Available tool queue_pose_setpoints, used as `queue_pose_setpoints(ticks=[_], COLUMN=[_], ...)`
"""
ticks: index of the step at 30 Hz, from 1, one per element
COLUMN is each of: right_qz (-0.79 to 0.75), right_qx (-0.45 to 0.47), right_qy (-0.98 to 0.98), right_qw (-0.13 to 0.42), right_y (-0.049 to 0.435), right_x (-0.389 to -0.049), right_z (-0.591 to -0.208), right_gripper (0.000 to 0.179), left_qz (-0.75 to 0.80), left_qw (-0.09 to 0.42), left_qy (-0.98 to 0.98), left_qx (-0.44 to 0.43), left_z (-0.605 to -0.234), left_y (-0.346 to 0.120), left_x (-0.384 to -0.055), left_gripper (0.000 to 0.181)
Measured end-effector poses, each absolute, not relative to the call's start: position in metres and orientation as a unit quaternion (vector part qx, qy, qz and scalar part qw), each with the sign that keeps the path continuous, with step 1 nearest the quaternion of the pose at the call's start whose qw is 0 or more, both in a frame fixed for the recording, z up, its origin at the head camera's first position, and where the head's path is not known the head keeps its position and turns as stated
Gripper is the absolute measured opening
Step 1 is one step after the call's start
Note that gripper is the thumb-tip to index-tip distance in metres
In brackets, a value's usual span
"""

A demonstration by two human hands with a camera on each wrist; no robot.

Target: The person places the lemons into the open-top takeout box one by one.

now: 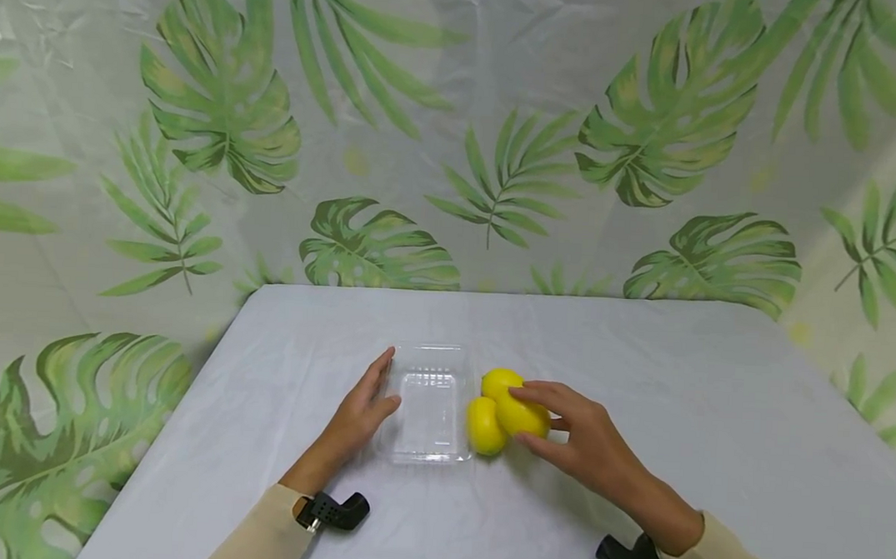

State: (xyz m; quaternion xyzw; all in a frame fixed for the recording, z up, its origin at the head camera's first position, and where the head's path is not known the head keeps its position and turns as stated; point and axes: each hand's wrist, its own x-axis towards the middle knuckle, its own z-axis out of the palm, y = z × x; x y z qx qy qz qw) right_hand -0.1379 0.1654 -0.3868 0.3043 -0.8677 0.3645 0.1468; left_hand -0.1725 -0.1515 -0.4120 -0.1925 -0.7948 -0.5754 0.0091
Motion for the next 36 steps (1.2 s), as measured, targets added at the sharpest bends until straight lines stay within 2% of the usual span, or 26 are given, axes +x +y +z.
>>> queue_pose_setpoints(ticks=[6, 15, 21, 26, 36], right_qz=[0.371, 0.377, 0.376, 0.384, 0.390], right_qx=[0.316, 0.331, 0.344, 0.344, 0.365], right_qy=[-0.862, -0.855, -0.850, -0.848, -0.839], right_qw=[0.140, 0.129, 0.136, 0.121, 0.107], right_y=[0.154, 0.140, 0.133, 0.126, 0.108], right_x=[-0.143, -0.151, -0.156, -0.157, -0.164], right_z=[-0.383, -0.380, -0.379, -0.377, -0.375], right_gripper=[0.054, 0.051, 0.049, 0.049, 0.051], left_qz=[-0.574, -0.574, -0.582, -0.566, -0.569], left_qw=[0.013, 0.029, 0.027, 0.019, 0.030], left_qy=[-0.795, -0.794, -0.787, -0.798, -0.796], left_qx=[-0.195, -0.199, -0.205, -0.206, -0.205], left_z=[-0.417, -0.450, -0.434, -0.416, -0.423], left_y=[-0.156, -0.163, -0.159, -0.155, -0.154], left_x=[-0.176, -0.193, -0.186, -0.177, -0.180], left_gripper=[0.065, 0.067, 0.066, 0.065, 0.066])
